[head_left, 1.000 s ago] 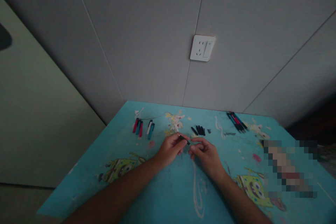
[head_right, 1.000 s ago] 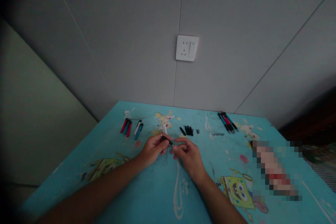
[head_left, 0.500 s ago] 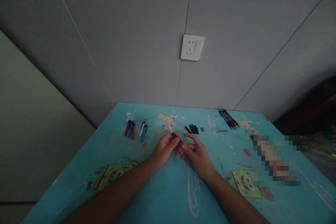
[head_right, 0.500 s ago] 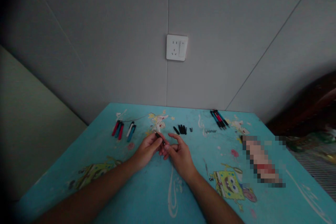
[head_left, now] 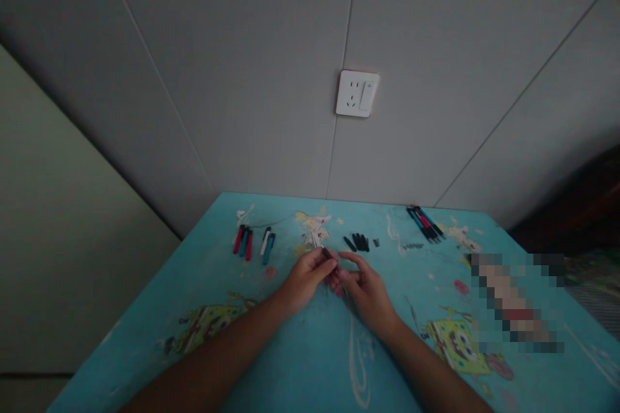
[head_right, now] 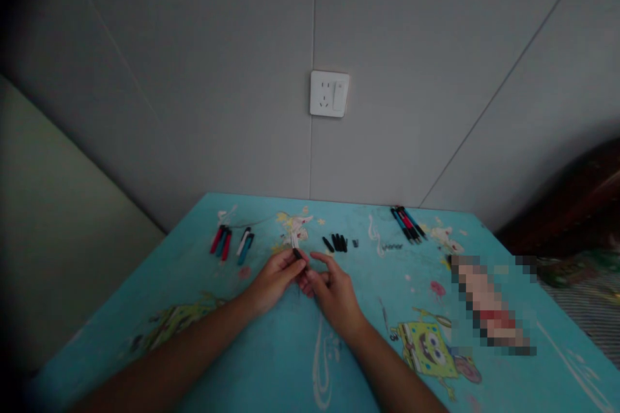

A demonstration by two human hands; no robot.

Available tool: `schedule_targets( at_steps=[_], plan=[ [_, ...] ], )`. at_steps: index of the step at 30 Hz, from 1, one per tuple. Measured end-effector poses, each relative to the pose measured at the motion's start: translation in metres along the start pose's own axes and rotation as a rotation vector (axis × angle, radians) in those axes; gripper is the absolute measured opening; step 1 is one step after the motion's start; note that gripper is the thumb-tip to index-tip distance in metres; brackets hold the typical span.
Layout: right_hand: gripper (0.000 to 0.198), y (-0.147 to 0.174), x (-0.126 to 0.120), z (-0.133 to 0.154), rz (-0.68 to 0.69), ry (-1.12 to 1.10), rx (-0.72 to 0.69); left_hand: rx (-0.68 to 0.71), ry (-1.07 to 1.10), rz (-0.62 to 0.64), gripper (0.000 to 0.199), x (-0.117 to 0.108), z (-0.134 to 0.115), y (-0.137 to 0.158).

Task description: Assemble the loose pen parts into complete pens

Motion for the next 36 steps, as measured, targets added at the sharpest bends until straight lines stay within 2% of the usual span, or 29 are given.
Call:
schedule_targets(
  at_steps=[6,10,15,23,27,31,34,36],
  plan=[
    [0.029,-0.014,-0.028,0.002,-0.194,0.679,-0.188,0.032,0.127,-0.177,0.031,-0.01,0.0,-0.006],
    [0.031,-0.028,-0.043,-0.008,-0.243,0.987,-0.227,0.034,0.251,-0.338,0.036,-0.02,0.002,-0.01],
    [0.03,-0.03,-0.041,-0.013,-0.22,1.074,-0.257,0.126,0.377,-0.465,0.035,-0.035,-0.011,-0.016],
    [0.029,-0.027,-0.043,-0.014,-0.156,1.022,-0.38,0.313,0.435,-0.551,0.027,-0.068,-0.04,-0.025],
    [0.028,-0.019,-0.027,-0.005,-0.032,1.027,-0.466,0.458,0.481,-0.626,0.027,-0.091,-0.053,-0.027],
    [0.029,-0.014,0.004,0.011,0.124,1.093,-0.543,0.509,0.519,-0.663,0.026,-0.113,-0.06,-0.03],
    [0.031,-0.025,0.033,0.02,0.196,1.152,-0.585,0.541,0.528,-0.683,0.025,-0.126,-0.064,-0.03],
    [0.035,-0.04,0.056,0.023,0.177,1.186,-0.576,0.567,0.526,-0.697,0.025,-0.132,-0.067,-0.029]
  ],
)
Point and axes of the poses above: each hand's wrist, its own y-axis away from the middle knuckle, its own x-axis out of the palm, z = x × y, the point moved 2 cm from there along -y, towards the middle knuckle, and after that the axes turned 1 degree about x, right-handed, at the moved point
